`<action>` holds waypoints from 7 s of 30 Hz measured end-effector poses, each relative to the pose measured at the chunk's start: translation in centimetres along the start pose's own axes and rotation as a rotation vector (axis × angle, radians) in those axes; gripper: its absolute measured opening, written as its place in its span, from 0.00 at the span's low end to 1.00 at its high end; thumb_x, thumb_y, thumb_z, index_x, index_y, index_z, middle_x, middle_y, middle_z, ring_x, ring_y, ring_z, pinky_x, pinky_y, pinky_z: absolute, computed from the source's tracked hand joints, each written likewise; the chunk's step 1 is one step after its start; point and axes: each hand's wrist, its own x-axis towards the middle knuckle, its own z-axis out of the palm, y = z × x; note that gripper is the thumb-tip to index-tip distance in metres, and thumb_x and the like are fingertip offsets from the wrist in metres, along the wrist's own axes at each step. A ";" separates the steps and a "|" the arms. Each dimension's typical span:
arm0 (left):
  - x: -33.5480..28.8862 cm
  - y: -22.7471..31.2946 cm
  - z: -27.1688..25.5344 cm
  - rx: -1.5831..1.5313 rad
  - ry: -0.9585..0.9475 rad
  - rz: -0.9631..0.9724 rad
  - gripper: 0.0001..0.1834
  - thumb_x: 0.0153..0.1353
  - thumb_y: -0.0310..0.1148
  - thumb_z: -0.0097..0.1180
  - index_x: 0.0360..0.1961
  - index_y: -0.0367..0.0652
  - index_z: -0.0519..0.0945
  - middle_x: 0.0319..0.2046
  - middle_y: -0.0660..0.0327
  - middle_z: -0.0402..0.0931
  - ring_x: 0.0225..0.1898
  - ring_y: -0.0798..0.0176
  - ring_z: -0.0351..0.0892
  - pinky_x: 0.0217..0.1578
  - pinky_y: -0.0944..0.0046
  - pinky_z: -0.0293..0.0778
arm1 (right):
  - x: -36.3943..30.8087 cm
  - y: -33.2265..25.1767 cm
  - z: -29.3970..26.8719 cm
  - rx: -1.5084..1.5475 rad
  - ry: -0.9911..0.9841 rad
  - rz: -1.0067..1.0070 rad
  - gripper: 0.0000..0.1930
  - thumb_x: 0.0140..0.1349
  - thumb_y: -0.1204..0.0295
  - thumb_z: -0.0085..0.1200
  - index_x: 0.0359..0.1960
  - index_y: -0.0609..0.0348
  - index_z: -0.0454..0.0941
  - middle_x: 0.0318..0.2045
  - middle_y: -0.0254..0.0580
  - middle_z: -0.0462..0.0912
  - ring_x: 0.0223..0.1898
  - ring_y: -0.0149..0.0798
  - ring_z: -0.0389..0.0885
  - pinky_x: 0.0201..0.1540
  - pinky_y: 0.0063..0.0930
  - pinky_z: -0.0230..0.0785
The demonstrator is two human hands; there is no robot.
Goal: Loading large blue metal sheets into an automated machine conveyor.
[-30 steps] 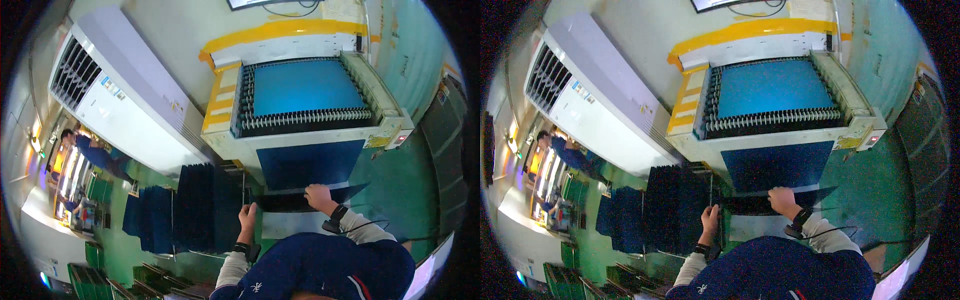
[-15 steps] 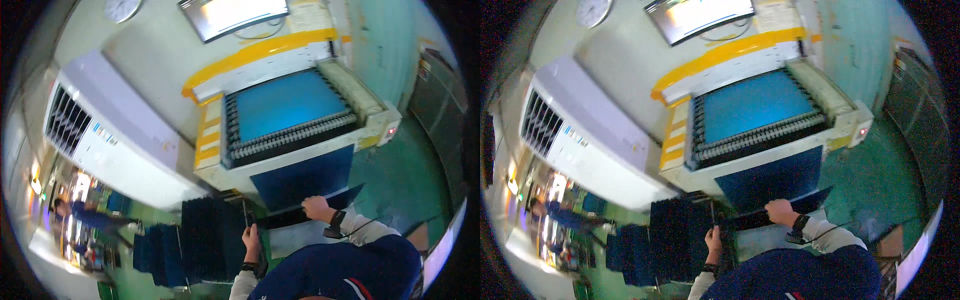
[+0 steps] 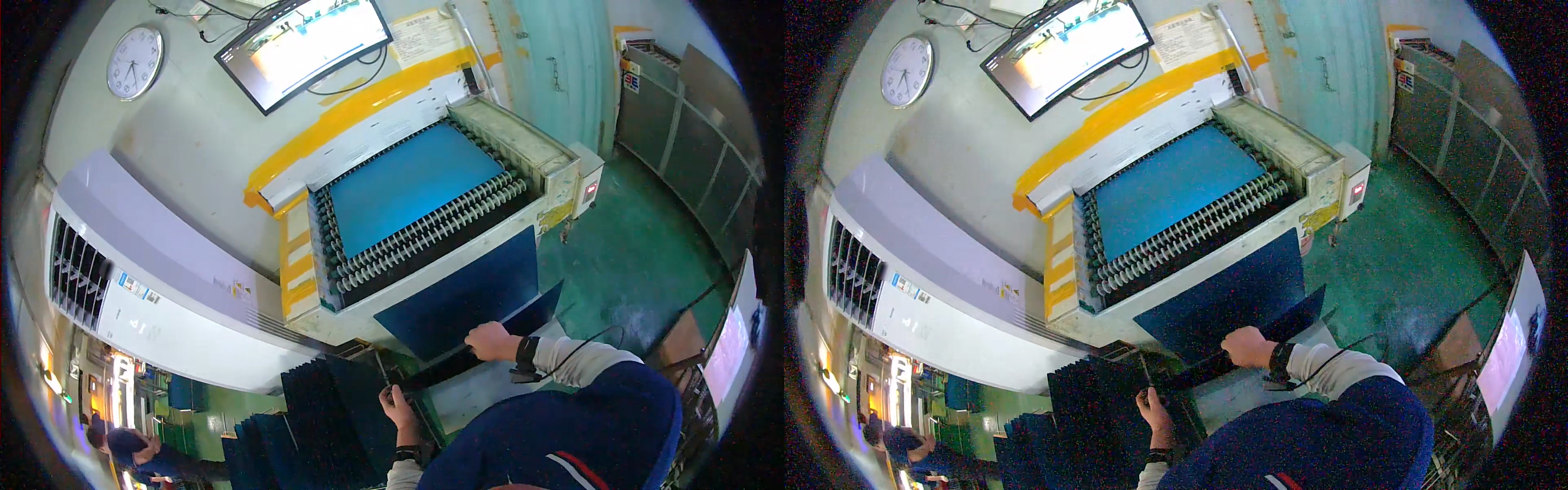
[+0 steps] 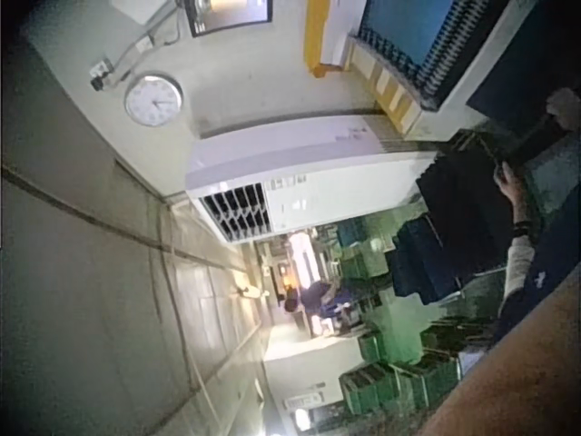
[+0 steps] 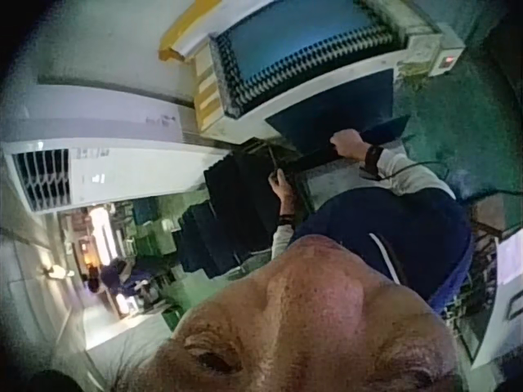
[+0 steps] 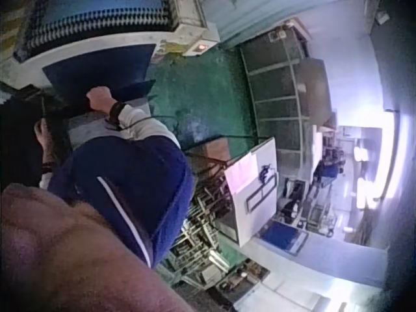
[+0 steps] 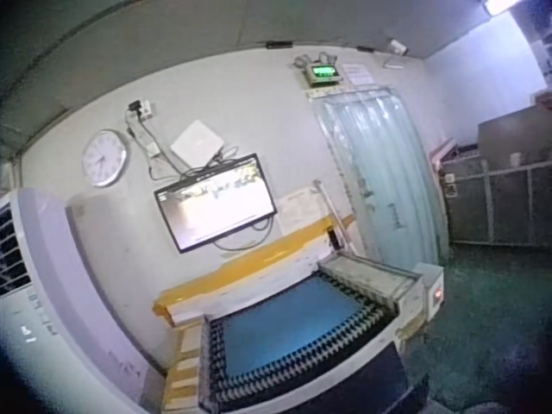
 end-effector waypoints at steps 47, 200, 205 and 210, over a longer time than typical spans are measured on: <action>-1.0 -1.9 -2.1 0.227 0.087 0.068 0.30 0.57 0.50 0.59 0.52 0.37 0.71 0.31 0.54 0.77 0.34 0.59 0.77 0.38 0.61 0.72 | 0.0 -1.0 0.8 -0.142 0.076 0.006 0.12 0.51 0.62 0.60 0.32 0.55 0.80 0.34 0.43 0.81 0.37 0.51 0.80 0.39 0.45 0.71; -0.8 -2.9 -2.3 0.103 0.066 0.116 0.21 0.60 0.38 0.60 0.50 0.37 0.74 0.24 0.69 0.69 0.27 0.75 0.68 0.29 0.71 0.65 | -0.1 8.0 -14.0 2.018 0.404 0.353 0.08 0.61 0.70 0.58 0.38 0.58 0.75 0.35 0.38 0.80 0.33 0.37 0.77 0.37 0.32 0.74; -0.4 -5.1 -2.8 0.078 0.070 0.099 0.19 0.60 0.38 0.59 0.48 0.37 0.75 0.24 0.67 0.72 0.26 0.74 0.69 0.29 0.71 0.67 | 4.2 9.7 -10.4 2.173 0.359 0.391 0.06 0.63 0.72 0.56 0.35 0.60 0.74 0.31 0.40 0.77 0.32 0.38 0.76 0.38 0.33 0.76; -0.4 -6.4 -4.1 0.068 0.075 0.088 0.18 0.61 0.38 0.59 0.46 0.37 0.75 0.25 0.64 0.73 0.27 0.73 0.72 0.31 0.70 0.70 | 7.5 9.1 -8.7 2.177 0.333 0.368 0.07 0.64 0.71 0.55 0.36 0.61 0.72 0.33 0.42 0.77 0.34 0.39 0.75 0.43 0.36 0.74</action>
